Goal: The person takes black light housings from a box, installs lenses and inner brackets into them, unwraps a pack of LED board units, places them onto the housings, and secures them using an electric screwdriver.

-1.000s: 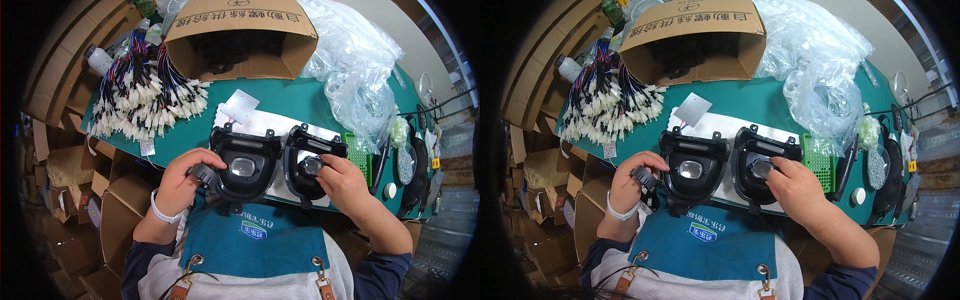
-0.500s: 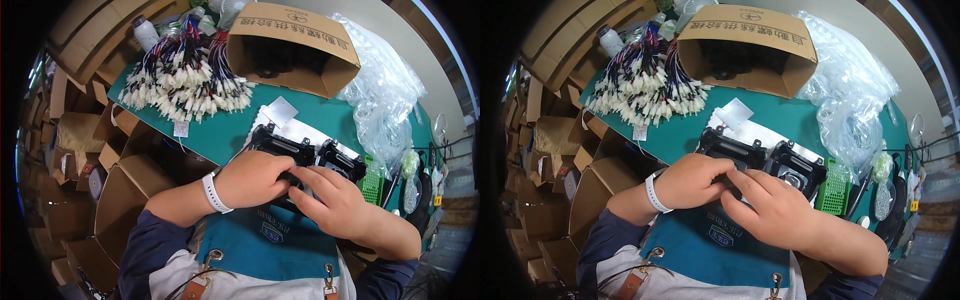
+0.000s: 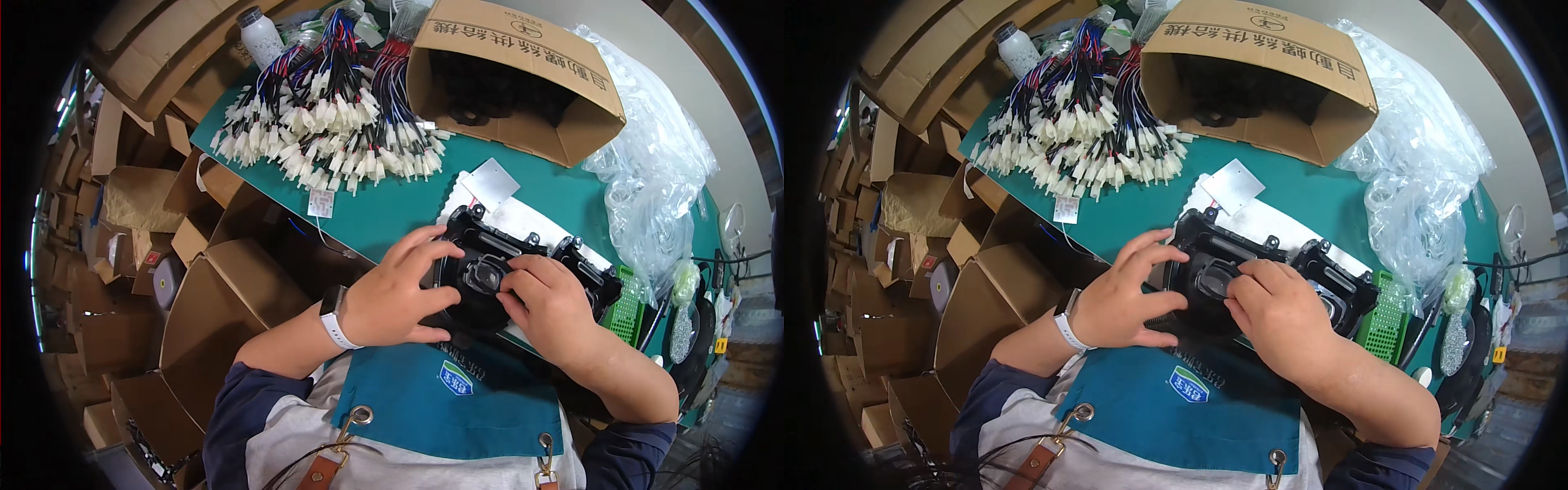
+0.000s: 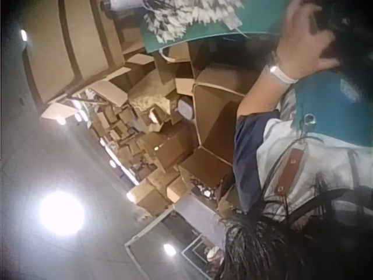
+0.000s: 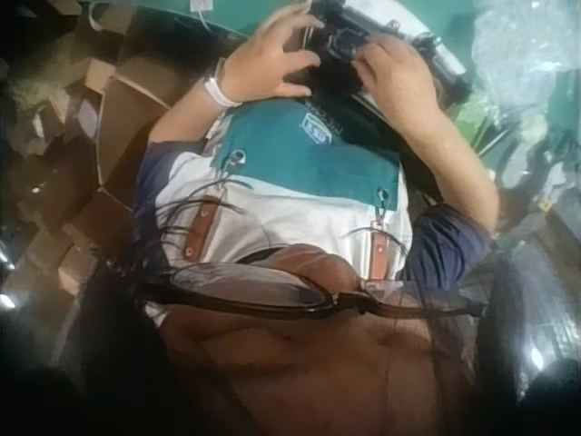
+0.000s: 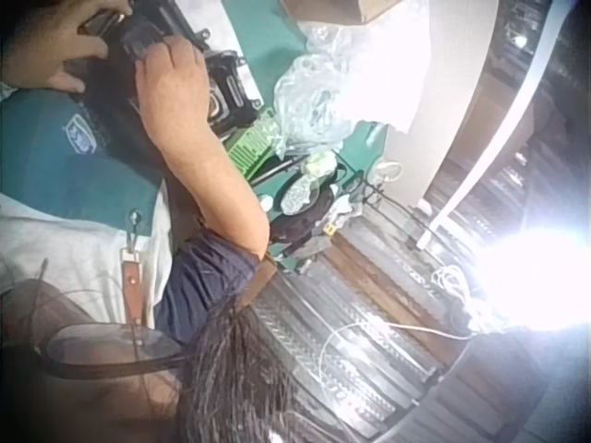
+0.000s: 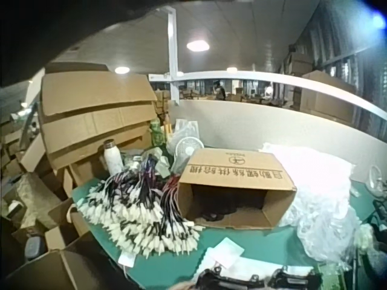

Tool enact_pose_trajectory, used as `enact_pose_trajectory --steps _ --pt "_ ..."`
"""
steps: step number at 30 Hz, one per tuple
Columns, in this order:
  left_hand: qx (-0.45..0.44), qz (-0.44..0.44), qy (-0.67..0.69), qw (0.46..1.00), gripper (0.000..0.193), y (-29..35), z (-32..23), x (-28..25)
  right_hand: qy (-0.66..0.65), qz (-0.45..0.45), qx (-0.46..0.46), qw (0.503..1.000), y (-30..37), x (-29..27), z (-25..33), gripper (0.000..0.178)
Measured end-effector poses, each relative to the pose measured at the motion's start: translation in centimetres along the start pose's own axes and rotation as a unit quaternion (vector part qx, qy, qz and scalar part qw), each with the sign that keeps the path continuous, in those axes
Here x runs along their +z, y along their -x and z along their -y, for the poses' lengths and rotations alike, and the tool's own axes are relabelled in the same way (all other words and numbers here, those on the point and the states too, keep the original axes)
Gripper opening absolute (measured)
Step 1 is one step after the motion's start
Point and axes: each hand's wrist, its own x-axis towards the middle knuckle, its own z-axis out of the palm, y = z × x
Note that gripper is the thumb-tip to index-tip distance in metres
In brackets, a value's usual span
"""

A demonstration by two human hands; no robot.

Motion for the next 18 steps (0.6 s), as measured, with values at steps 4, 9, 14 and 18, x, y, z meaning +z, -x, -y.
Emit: enact_pose_trajectory --steps 4,9,14,18 --pt "0.015 0.007 0.007 1.0 0.032 0.5 0.3 0.8 -0.01 0.017 -0.002 1.0 -0.2 0.7 0.2 0.017" --pt "0.016 0.014 0.021 1.0 0.029 0.3 0.5 1.1 0.003 0.058 -0.008 0.998 -0.4 0.7 0.1 0.016" --pt "0.02 0.019 0.022 0.999 0.029 0.4 0.4 1.2 0.033 0.099 -0.017 0.994 -0.8 0.3 0.5 0.014" --pt "0.027 -0.002 0.046 0.999 0.029 -0.2 0.2 1.3 0.026 0.153 0.005 0.988 -0.4 -0.1 -0.1 0.027"
